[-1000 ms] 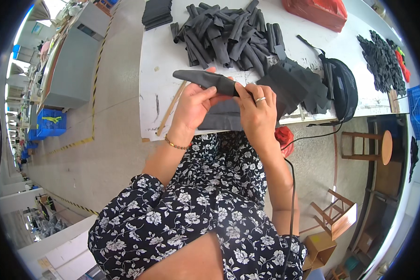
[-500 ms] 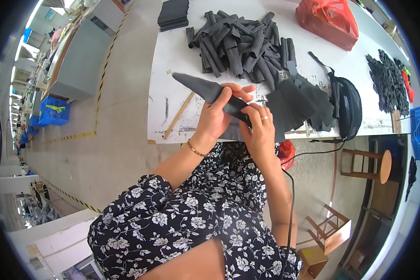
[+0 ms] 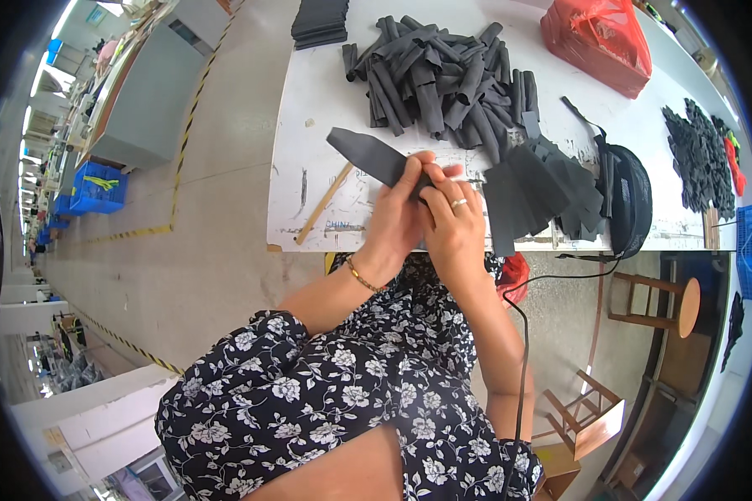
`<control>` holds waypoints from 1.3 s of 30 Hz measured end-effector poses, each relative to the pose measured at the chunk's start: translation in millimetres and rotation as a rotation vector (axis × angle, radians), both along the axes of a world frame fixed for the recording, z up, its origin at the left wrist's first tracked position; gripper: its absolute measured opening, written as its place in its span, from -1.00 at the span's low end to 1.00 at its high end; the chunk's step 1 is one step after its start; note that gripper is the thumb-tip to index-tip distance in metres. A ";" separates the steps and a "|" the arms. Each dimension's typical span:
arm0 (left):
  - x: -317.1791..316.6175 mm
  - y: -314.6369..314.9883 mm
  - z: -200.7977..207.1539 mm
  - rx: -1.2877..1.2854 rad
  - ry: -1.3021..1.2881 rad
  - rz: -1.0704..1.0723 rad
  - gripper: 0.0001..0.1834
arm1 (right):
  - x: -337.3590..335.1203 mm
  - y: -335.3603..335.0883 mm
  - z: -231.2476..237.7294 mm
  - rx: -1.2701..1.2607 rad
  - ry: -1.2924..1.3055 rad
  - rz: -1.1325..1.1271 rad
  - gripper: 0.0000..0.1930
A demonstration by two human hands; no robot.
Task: The person repeatedly picks up a small rectangular piece of dark fabric and a larger, irregularly shaped piece of the same material. They insert the rectangular piece into a pocket or sleeve on the larger piece, then place the assembled unit onto a growing stack on the table.
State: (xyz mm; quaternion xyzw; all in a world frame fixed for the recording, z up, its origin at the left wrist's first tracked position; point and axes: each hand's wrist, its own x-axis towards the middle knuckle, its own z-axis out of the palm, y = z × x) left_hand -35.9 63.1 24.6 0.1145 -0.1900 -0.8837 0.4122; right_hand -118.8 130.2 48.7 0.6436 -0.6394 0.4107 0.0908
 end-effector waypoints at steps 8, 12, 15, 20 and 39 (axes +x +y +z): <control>7.3 -22.0 4.3 -0.064 -0.040 0.116 -0.67 | -13.2 12.8 -8.4 0.097 -0.182 0.044 -0.82; 2.7 -11.5 -6.7 -0.019 -0.019 0.090 -0.65 | -14.4 8.4 -20.7 0.036 -0.184 0.056 -0.89; -2.1 -1.7 -16.5 0.020 -0.045 0.022 -0.65 | -9.2 6.1 -25.7 0.004 -0.154 0.058 -0.89; 7.8 -10.3 7.5 0.112 -0.122 0.108 -0.64 | -9.6 8.1 -25.5 -0.008 -0.165 0.061 -0.87; 8.5 -20.8 -3.4 0.018 -0.045 0.219 -0.65 | -6.3 8.2 -15.9 0.132 -0.533 0.075 -0.88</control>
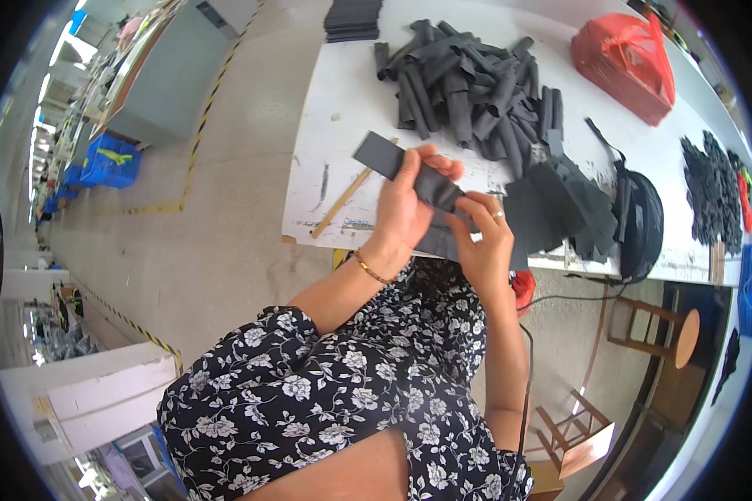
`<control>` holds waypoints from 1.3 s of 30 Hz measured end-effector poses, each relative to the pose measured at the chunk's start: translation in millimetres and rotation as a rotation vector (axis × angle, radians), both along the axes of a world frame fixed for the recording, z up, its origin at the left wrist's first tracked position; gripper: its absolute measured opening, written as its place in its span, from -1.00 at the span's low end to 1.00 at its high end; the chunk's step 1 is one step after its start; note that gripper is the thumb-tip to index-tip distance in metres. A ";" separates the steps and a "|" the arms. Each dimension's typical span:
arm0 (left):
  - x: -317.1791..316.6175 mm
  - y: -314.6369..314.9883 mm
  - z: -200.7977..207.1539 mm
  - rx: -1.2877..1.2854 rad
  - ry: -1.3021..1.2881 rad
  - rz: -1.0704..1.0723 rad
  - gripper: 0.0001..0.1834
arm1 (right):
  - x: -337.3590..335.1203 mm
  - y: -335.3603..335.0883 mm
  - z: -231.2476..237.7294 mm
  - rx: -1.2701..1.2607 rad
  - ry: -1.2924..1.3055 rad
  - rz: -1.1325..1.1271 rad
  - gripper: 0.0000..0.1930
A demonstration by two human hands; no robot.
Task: The person repeatedly picks up a small rectangular piece of dark fabric and a larger, irregularly shaped piece of the same material. They insert the rectangular piece into a pocket or sleeve on the larger piece, then place the assembled unit onto a growing stack on the table.
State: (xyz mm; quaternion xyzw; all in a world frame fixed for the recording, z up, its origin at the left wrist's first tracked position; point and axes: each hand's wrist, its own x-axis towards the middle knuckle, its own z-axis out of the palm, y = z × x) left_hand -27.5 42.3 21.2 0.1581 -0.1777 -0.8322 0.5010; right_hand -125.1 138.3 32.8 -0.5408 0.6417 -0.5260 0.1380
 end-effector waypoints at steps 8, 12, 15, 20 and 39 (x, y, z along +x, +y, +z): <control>10.2 -32.2 8.6 -0.244 0.062 0.104 -0.60 | -13.0 -0.4 -41.0 -0.119 -0.974 -0.227 -0.86; 6.2 -27.7 15.0 -0.286 0.061 -0.103 -0.59 | 8.1 -15.5 19.8 -0.040 -1.064 -0.102 -0.82; 15.1 -25.1 9.7 -0.348 -0.057 -0.064 -0.62 | 9.7 -17.4 5.0 -0.145 -0.453 -0.149 -0.91; 46.8 -45.6 -17.0 -0.259 -0.109 0.024 -0.80 | 5.0 -7.3 5.2 -0.312 0.002 -0.188 -0.89; 49.4 -37.6 -2.8 -0.255 -0.184 0.055 -0.76 | -8.8 -12.4 -8.3 -0.132 -0.317 -0.219 -0.90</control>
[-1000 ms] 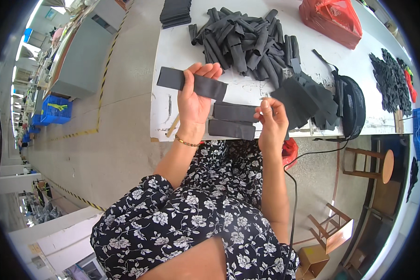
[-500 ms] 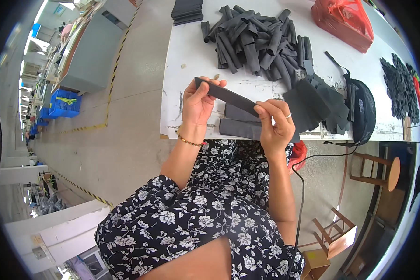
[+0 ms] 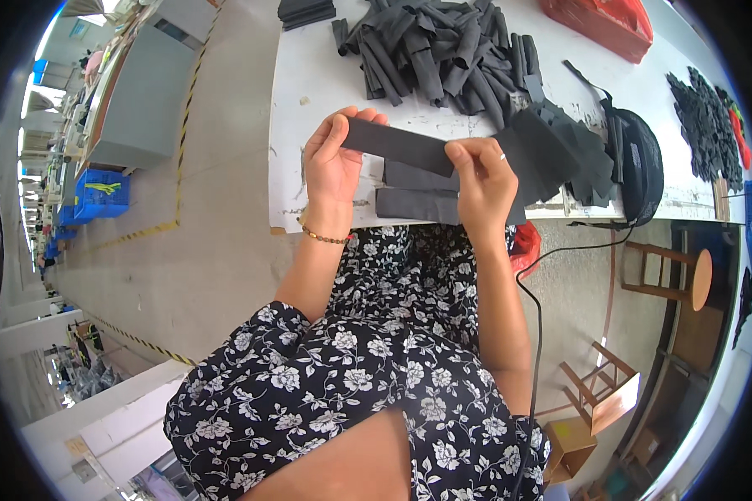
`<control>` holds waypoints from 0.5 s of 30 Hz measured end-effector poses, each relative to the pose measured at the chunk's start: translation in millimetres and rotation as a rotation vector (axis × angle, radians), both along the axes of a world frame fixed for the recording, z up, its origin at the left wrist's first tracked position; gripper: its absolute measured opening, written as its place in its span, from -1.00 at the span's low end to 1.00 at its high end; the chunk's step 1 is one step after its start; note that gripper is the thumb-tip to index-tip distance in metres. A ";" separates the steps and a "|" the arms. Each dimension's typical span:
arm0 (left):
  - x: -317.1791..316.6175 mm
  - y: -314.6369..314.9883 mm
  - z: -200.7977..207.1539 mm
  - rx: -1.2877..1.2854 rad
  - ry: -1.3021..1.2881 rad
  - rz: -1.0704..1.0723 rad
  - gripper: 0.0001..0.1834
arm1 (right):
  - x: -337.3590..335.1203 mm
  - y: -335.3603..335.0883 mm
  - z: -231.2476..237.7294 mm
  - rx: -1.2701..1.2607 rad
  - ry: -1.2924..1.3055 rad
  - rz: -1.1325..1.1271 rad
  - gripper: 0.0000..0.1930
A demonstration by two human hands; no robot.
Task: The person repeatedly picks up a small rectangular piece of dark fabric and a larger, irregularly shaped piece of the same material. They insert the rectangular piece into a pocket or sleeve on the larger piece, then place the assembled unit onto a growing stack on the table.
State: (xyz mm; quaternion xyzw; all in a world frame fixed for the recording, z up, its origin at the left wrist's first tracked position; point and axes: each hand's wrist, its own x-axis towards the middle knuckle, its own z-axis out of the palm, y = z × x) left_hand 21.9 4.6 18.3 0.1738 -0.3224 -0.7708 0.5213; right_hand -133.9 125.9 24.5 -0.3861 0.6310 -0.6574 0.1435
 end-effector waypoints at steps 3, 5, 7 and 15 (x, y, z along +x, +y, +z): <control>-2.0 3.8 -15.1 0.103 -0.072 -0.015 -0.77 | -2.1 8.7 -13.3 0.152 -0.231 0.047 -0.83; 11.9 15.3 -39.9 0.109 -0.437 0.026 -0.78 | -4.2 20.4 -29.7 0.272 -0.226 0.048 -0.81; 23.8 25.3 -64.4 0.020 -0.687 0.062 -0.77 | -5.1 39.3 -45.8 0.390 -0.142 0.016 -0.81; -17.6 -76.5 -70.1 -0.139 -0.712 0.352 -0.77 | -41.1 44.1 -74.0 0.478 0.550 -0.271 -0.84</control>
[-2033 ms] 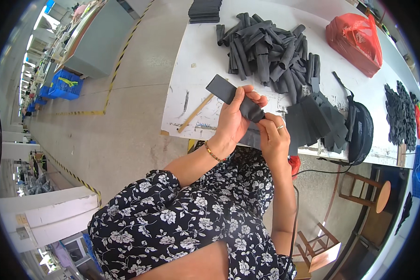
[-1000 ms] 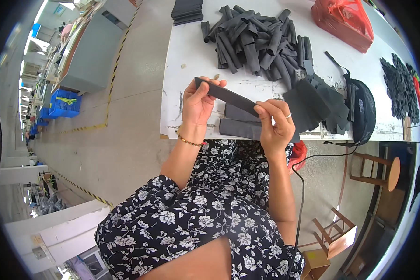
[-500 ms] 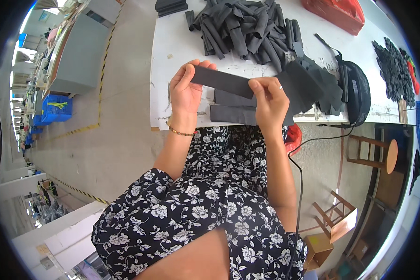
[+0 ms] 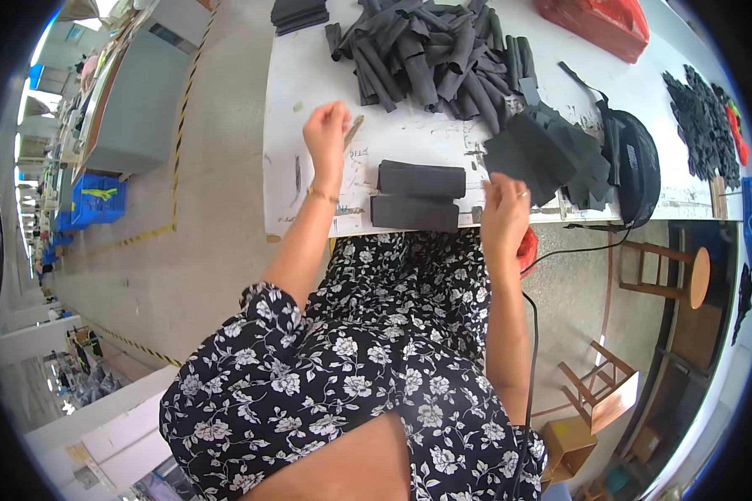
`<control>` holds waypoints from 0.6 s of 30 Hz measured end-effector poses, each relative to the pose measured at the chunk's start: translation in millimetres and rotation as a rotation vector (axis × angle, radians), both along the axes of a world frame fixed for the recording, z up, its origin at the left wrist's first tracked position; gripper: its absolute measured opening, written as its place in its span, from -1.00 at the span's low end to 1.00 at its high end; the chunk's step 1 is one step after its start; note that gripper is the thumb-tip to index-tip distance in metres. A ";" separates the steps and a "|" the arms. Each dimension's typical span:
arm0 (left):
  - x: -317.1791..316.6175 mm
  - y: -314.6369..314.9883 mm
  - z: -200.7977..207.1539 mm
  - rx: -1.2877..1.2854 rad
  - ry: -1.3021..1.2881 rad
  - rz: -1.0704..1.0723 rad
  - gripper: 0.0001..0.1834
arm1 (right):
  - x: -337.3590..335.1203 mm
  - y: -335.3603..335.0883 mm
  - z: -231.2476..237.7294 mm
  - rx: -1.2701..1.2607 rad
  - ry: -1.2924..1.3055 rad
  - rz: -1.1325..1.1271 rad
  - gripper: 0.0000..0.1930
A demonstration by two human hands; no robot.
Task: The person repeatedly picks up a small rectangular piece of dark fabric and a larger, irregularly shaped piece of the same material. They insert the rectangular piece into a pocket or sleeve on the larger piece, then place the assembled unit onto a growing stack on the table.
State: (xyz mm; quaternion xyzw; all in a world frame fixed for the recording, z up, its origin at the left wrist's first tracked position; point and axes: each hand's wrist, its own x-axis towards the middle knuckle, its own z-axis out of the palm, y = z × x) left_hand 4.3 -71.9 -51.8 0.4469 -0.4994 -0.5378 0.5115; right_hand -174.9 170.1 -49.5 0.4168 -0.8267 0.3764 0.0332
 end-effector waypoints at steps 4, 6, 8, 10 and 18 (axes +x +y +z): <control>-50.3 -46.2 -11.3 0.077 -0.157 0.020 -0.70 | -33.9 -27.2 -14.0 0.366 0.262 -0.165 -0.66; -63.8 -58.1 -34.8 0.091 -0.369 -0.011 -0.69 | -30.6 -34.0 -16.1 0.545 0.279 -0.145 -0.58; -73.7 -48.8 -38.9 0.123 -0.315 0.042 -0.71 | -25.8 -35.9 -28.1 0.597 0.335 -0.130 -0.68; -79.7 -38.1 -35.5 0.134 -0.160 0.094 -0.76 | -26.9 -34.2 -37.4 0.672 0.436 -0.063 -0.80; -24.0 -8.8 -11.8 0.306 0.294 -0.160 -0.79 | -43.5 -20.5 -23.0 0.338 0.480 -0.093 -0.93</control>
